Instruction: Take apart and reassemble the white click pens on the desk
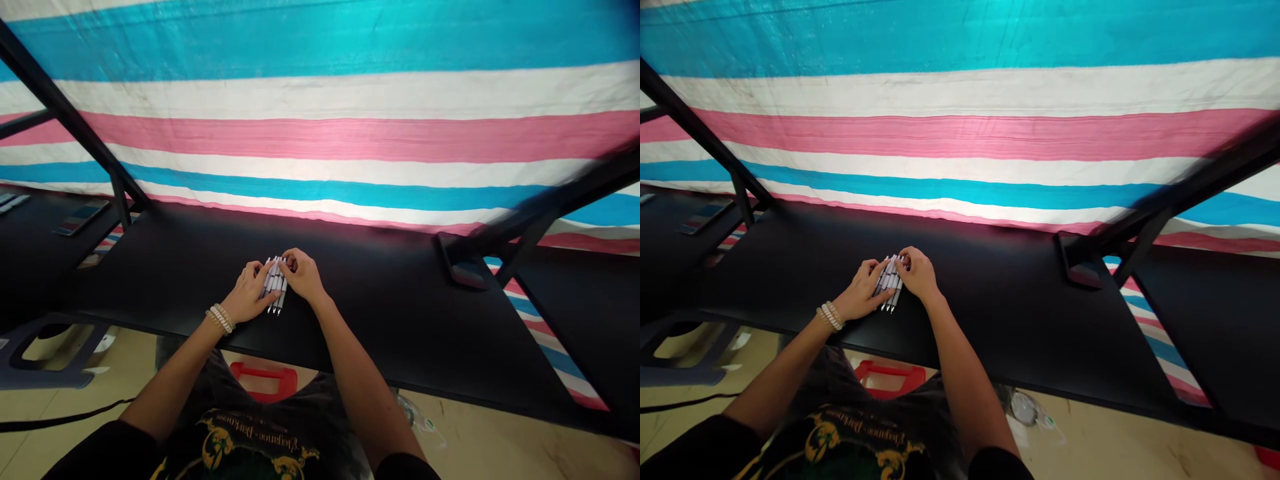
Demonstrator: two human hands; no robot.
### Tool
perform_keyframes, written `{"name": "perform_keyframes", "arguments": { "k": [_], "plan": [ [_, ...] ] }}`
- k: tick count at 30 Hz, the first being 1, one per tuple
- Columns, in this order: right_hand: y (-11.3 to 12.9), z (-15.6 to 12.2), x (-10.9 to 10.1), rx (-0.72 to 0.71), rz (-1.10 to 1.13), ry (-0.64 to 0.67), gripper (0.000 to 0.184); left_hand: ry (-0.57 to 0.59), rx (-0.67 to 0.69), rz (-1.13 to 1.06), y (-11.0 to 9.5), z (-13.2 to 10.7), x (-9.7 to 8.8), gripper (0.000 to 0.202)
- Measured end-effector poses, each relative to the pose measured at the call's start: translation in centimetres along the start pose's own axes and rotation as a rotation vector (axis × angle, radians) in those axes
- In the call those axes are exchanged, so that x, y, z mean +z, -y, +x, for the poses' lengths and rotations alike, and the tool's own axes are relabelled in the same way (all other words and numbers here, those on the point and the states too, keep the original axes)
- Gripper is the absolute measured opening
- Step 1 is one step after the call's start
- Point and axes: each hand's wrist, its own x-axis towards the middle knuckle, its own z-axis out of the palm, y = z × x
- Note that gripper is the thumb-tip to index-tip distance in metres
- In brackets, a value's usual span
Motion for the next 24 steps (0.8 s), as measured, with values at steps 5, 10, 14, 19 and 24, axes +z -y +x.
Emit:
{"name": "perform_keyframes", "arguments": {
  "k": [5, 10, 14, 19, 24],
  "plan": [
    [0.2, -0.2, 0.0, -0.040, -0.070, 0.022, 0.014, -0.056, 0.001, 0.059, -0.3, -0.4, 0.6, 0.066],
    [0.1, -0.2, -0.1, -0.047, -0.036, -0.017, 0.014, -0.046, 0.051, 0.049, 0.1, -0.9, -0.1, 0.076],
    [-0.1, -0.1, -0.2, -0.031, -0.018, -0.105, 0.015, 0.024, 0.218, 0.073, 1.0, -1.4, -0.6, 0.117],
    [-0.1, 0.1, -0.2, -0.050, -0.030, -0.032, 0.019, 0.063, 0.253, 0.168, 0.9, -1.1, -0.1, 0.117],
    [-0.1, 0.0, -0.2, -0.058, -0.030, 0.008, 0.025, 0.099, 0.261, 0.181, 0.4, -0.5, 0.1, 0.109]
  ]
}}
